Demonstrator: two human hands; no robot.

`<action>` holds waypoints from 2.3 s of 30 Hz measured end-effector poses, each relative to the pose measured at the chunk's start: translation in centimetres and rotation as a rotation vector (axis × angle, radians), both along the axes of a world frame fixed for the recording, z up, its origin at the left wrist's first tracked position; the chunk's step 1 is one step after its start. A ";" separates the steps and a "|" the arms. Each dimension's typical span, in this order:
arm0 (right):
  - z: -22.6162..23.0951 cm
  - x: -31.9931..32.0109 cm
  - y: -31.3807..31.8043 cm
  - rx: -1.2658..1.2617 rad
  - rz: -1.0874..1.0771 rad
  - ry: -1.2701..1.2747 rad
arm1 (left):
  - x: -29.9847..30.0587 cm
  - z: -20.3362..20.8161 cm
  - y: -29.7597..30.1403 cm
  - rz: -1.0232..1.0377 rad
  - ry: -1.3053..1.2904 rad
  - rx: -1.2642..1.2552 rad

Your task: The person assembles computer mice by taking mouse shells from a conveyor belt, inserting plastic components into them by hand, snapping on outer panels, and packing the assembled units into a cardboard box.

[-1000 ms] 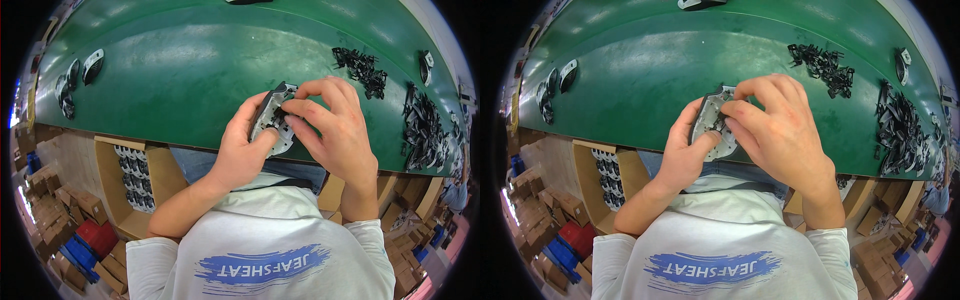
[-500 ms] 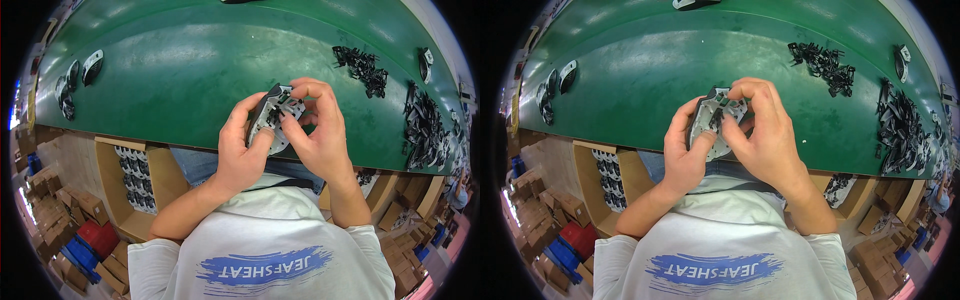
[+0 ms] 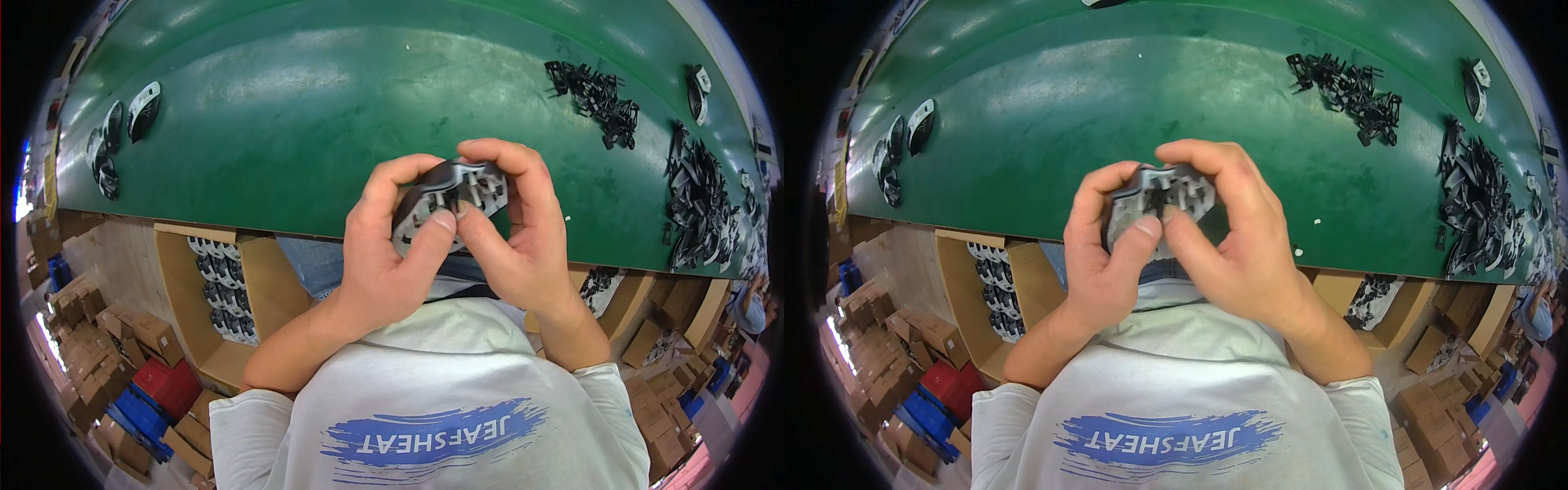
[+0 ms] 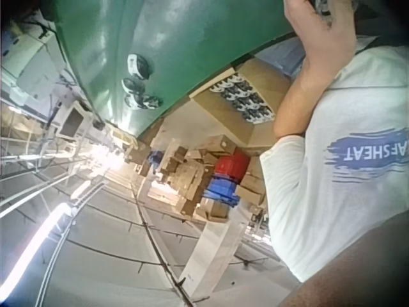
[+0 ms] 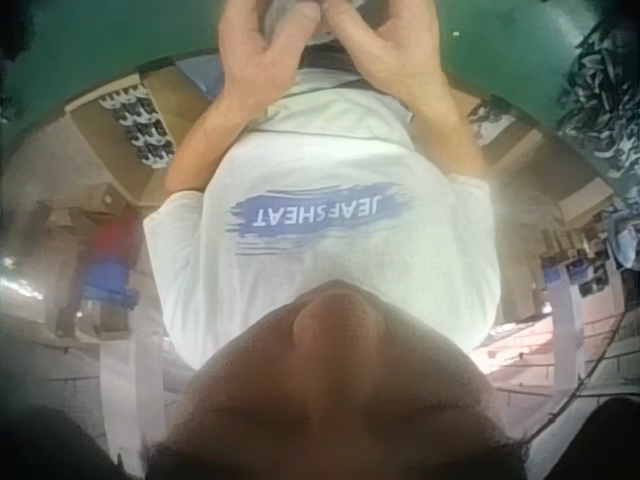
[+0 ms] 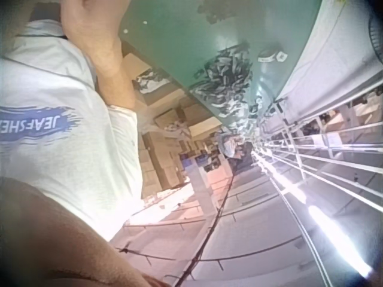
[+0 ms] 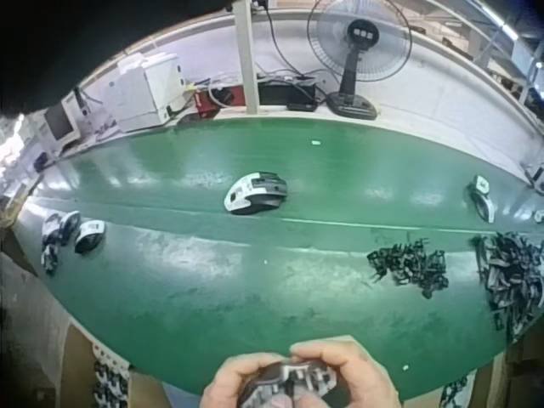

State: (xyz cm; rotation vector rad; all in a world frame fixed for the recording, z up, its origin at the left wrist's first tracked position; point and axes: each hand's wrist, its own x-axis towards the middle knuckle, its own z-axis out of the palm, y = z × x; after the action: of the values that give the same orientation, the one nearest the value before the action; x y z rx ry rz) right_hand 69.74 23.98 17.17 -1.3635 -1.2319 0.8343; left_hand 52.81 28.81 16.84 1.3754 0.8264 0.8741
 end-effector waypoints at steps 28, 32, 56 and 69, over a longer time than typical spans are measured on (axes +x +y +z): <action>-0.1 1.7 1.2 -0.193 0.052 -0.115 | -0.3 -0.3 -0.2 -0.140 0.175 -0.278; 1.0 1.8 1.3 -0.289 0.086 -0.061 | -0.4 0.1 0.4 -0.117 0.125 -0.413; 0.2 -1.6 1.4 0.068 -0.013 -0.246 | -0.6 0.7 1.3 0.109 0.251 0.146; 0.9 -0.8 2.6 0.077 -0.037 -0.285 | 0.6 0.2 2.1 0.152 0.254 0.268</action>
State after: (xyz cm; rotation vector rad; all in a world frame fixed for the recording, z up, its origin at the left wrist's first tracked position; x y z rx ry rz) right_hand 68.90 26.57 18.06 -1.4732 -1.4364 0.5732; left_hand 53.45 30.93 17.03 1.6996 1.0472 0.9656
